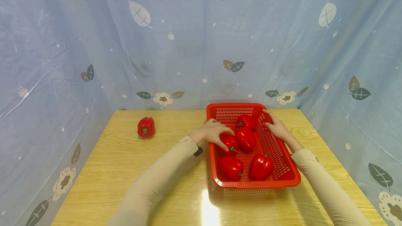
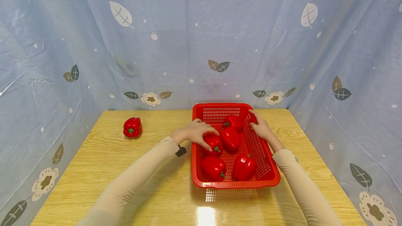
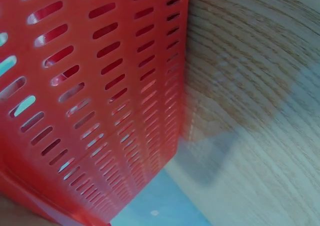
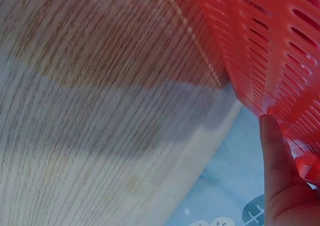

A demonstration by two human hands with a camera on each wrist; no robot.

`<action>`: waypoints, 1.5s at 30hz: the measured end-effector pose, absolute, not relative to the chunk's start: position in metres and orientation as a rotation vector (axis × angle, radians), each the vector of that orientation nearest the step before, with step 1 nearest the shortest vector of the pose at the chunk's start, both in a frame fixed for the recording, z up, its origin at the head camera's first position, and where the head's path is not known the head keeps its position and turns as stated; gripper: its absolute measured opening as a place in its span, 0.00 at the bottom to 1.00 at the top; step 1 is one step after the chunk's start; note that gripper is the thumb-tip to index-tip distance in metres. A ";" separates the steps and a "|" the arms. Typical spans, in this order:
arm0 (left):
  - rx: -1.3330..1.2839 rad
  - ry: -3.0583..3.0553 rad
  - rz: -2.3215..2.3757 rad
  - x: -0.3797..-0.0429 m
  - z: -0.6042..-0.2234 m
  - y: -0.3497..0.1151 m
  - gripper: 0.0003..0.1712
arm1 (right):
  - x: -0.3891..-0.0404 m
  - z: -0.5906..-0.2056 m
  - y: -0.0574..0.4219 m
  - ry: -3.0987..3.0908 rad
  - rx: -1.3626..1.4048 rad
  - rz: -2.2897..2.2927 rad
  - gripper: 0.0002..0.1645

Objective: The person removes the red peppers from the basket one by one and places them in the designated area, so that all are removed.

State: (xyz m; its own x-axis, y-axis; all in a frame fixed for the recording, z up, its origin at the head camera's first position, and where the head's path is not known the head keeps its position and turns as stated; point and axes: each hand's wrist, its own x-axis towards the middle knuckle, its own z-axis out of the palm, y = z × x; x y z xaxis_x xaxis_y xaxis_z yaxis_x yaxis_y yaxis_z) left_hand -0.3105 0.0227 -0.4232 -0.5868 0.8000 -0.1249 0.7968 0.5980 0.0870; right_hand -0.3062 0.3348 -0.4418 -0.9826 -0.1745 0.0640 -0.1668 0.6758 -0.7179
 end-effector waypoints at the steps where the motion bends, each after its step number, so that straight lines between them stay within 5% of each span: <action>1: 1.339 2.666 0.035 -0.310 -0.423 0.023 0.42 | -0.306 -0.442 0.335 2.867 -0.294 -1.224 0.35; 45: 1.377 2.658 0.376 -0.315 -0.429 0.015 0.39 | -0.307 -0.442 0.334 2.903 -0.325 -1.183 0.35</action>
State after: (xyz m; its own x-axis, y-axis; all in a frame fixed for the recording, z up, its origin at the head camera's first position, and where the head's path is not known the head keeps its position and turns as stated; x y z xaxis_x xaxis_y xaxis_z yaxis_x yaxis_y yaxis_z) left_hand -0.3150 0.0152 -0.4292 -0.5774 0.8165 0.0036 0.7854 0.5542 0.2758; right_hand -0.3073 0.3338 -0.4424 -0.9787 -0.1863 0.0867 -0.1938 0.6967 -0.6907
